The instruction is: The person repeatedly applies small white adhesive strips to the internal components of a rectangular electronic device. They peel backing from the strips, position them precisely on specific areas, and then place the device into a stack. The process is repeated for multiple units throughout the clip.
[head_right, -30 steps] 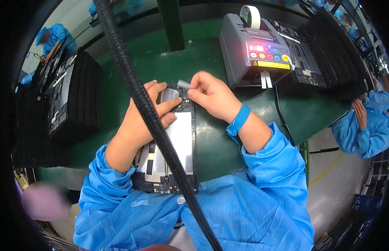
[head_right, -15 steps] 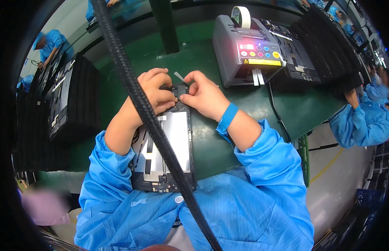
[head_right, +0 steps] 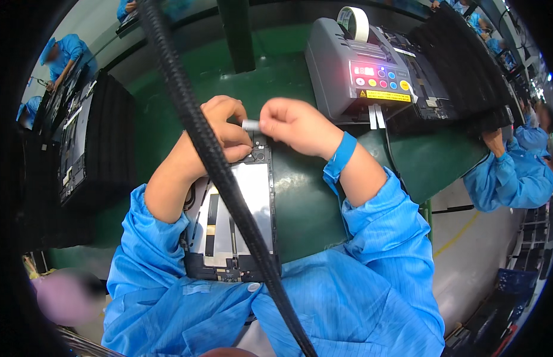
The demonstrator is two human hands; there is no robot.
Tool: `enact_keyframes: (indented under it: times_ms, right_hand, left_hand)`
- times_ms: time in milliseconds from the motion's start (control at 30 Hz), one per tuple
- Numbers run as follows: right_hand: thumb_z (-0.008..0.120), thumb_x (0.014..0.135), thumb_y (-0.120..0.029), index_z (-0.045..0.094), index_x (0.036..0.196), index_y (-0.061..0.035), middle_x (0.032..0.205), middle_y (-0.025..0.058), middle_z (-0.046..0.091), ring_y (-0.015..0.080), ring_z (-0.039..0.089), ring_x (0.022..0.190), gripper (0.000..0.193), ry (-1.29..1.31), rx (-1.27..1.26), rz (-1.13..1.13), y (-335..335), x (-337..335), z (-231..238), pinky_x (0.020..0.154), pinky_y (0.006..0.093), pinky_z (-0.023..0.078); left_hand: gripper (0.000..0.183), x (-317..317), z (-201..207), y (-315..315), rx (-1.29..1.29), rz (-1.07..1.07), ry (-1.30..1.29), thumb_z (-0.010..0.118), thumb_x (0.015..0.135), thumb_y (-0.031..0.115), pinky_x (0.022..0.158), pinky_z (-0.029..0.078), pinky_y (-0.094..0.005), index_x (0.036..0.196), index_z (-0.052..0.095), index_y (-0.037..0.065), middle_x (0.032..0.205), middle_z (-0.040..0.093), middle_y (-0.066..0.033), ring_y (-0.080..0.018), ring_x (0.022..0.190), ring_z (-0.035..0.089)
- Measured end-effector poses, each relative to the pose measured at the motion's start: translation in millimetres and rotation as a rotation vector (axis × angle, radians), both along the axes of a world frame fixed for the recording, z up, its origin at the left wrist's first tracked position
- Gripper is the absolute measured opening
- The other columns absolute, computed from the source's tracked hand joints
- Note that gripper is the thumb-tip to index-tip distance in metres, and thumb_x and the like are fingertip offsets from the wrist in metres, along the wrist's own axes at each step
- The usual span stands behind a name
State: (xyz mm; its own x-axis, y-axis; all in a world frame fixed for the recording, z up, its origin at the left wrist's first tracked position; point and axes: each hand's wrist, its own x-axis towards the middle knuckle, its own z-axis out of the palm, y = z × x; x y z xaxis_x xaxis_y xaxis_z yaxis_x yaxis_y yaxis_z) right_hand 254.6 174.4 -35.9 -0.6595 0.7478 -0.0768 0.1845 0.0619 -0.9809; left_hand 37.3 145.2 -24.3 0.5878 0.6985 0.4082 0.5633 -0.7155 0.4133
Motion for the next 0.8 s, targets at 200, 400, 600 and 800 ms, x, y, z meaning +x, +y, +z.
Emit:
enact_keyframes:
  times_ms: [200, 400, 600, 800]
  right_hand:
    - [0.072, 0.072, -0.003, 0.043, 0.115, -0.0056, 0.105, 0.0023, 0.044, 0.0031, 0.043, 0.066, 0.052, -0.055, 0.110, -0.103, -1.6, -9.1, -14.3, 0.056, 0.0180, 0.039]
    - [0.072, 0.071, -0.008, 0.045, 0.114, -0.0015, 0.105, 0.0100, 0.053, 0.0064, 0.051, 0.063, 0.051, 0.034, 0.068, -0.128, -4.1, -14.9, -23.4, 0.056, 0.0215, 0.044]
    - [0.068, 0.076, -0.004, 0.043, 0.117, -0.0020, 0.107, 0.0106, 0.054, 0.0060, 0.051, 0.064, 0.048, 0.083, 0.047, -0.186, -11.2, -14.8, -34.7, 0.057, 0.0225, 0.045]
    - [0.066, 0.083, -0.010, 0.051, 0.111, -0.0029, 0.099, 0.0058, 0.056, 0.0050, 0.052, 0.070, 0.032, 0.072, -0.120, -0.241, -14.0, -4.1, -9.0, 0.062, 0.0213, 0.044]
  left_hand:
    - [0.012, 1.9, -12.4, -0.3, -0.103, 0.095, -0.082, 0.074, 0.057, 0.010, 0.079, 0.046, -0.0383, 0.068, 0.068, 0.009, 0.089, 0.055, -0.0059, -0.0261, 0.093, 0.053]
    - [0.011, 4.3, -12.5, -6.3, -0.225, 0.060, -0.226, 0.072, 0.060, 0.004, 0.091, 0.039, -0.0389, 0.069, 0.069, 0.010, 0.087, 0.053, -0.0029, -0.0257, 0.100, 0.050]
    - [0.019, -0.4, -0.3, -14.2, 0.032, 0.021, -0.021, 0.069, 0.059, 0.002, 0.086, 0.040, -0.0374, 0.074, 0.073, 0.013, 0.084, 0.052, -0.0031, -0.0231, 0.095, 0.051]
    - [0.020, -2.7, -2.4, -12.8, 0.068, 0.034, -0.009, 0.068, 0.060, 0.004, 0.081, 0.040, -0.0366, 0.075, 0.075, 0.015, 0.081, 0.051, -0.0022, -0.0218, 0.092, 0.051]
